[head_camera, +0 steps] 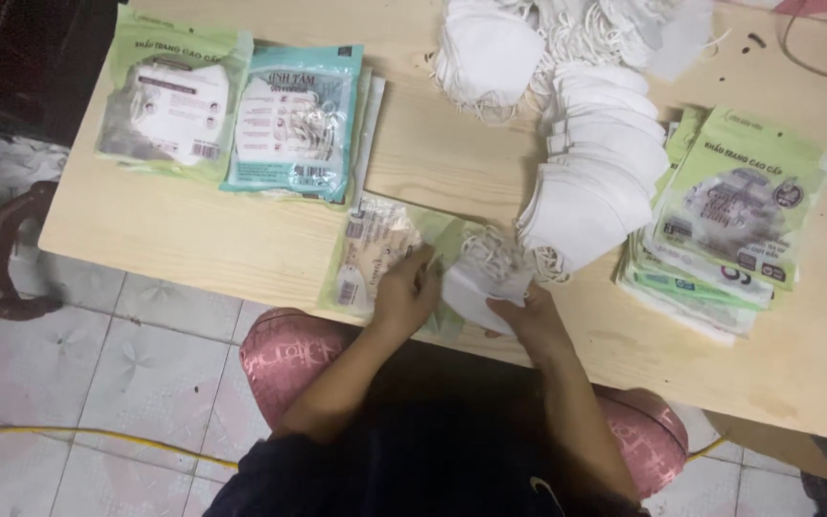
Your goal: Folding and stacking face masks for packaging
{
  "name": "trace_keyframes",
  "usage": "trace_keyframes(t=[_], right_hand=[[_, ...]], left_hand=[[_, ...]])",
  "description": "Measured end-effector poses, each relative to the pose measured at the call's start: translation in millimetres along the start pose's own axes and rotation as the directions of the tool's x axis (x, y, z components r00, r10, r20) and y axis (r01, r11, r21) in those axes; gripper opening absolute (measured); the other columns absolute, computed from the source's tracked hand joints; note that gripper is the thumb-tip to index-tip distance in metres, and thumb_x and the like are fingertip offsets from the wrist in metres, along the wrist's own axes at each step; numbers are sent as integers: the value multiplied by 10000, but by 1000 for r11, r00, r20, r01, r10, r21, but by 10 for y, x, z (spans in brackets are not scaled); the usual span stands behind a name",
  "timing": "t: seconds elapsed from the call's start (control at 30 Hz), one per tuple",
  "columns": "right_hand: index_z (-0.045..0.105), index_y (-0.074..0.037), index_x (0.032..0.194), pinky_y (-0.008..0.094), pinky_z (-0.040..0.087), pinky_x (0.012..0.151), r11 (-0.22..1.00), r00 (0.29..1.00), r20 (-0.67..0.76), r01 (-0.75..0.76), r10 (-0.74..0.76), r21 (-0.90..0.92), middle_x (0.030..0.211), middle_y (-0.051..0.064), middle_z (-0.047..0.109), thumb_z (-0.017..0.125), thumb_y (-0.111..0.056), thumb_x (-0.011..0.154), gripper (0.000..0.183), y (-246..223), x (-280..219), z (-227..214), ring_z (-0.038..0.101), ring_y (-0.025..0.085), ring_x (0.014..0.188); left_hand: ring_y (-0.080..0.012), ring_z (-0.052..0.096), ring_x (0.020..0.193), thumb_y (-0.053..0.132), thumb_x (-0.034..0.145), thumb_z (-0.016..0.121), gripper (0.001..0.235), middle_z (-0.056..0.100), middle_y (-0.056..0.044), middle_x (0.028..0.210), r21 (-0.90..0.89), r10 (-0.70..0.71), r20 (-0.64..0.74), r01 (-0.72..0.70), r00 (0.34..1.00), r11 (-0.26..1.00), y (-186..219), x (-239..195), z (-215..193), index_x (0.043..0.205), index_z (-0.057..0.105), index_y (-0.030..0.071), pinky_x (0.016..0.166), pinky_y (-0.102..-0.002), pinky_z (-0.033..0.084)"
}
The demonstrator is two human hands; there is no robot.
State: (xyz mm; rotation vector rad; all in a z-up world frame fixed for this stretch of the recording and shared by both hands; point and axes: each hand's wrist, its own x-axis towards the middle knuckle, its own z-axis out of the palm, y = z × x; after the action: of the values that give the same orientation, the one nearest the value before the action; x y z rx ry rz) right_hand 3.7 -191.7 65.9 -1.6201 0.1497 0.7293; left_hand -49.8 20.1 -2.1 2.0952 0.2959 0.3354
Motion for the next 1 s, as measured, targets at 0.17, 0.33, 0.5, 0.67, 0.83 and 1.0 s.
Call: trace_keyframes(t=[0.17, 0.33, 0.5, 0.67, 0.83, 1.0], right_hand=[[635, -68, 1347, 383, 642, 531, 997, 996, 56, -71, 71, 0, 1011, 172, 745, 745, -128, 908, 457, 351, 146, 13, 720, 299, 717], [626, -80, 1343, 367, 609, 398, 998, 994, 99, -54, 53, 9, 909, 199, 747, 761, -193, 923, 456, 384, 119, 172, 701, 289, 553], [536, -104, 1460, 322, 596, 435, 990, 978, 199, -34, 61, -137, 897, 211, 731, 672, -382, 981, 570, 191, -78, 139, 699, 240, 581], [587, -22, 1373, 329, 614, 541, 987, 991, 133, 10, 12, -163, 997, 202, 716, 652, -315, 992, 485, 301, -12, -160, 684, 232, 688], [752, 16, 1123, 335, 621, 482, 992, 995, 93, -9, 21, -128, 743, 177, 705, 735, -271, 972, 325, 454, 108, -49, 680, 232, 583], [755, 46, 978, 288, 572, 408, 987, 979, 203, 46, -13, -157, 574, 149, 629, 644, -196, 1007, 268, 444, 273, 170, 636, 194, 469]], left_hand=[[-390, 724, 986, 129, 941, 620, 348, 742, -251, 1039, 201, 203, -30, -193, 979, 960, 346, -62, -48, 1243, 698, -25, 864, -431, 581], [-351, 736, 890, 79, 944, 626, 341, 732, -244, 949, 355, 336, 5, -316, 942, 880, 273, -140, 140, 1260, 676, -40, 782, -404, 615], [-348, 745, 812, 76, 949, 646, 373, 722, -233, 892, 384, 323, -20, -291, 946, 876, 457, -122, 2, 1303, 642, -38, 699, -409, 619], [-316, 750, 784, 54, 976, 622, 349, 730, -215, 876, 355, 314, -45, -278, 948, 892, 696, -94, -121, 1314, 635, -30, 673, -366, 614], [-305, 744, 772, 43, 981, 574, 498, 724, -186, 866, 418, 347, -6, -312, 938, 853, 631, -212, 31, 1474, 505, 27, 674, -397, 621], [-297, 721, 696, 79, 970, 562, 546, 701, -156, 859, 424, 432, 68, -418, 899, 804, 567, -274, 79, 1500, 441, 32, 624, -408, 596]])
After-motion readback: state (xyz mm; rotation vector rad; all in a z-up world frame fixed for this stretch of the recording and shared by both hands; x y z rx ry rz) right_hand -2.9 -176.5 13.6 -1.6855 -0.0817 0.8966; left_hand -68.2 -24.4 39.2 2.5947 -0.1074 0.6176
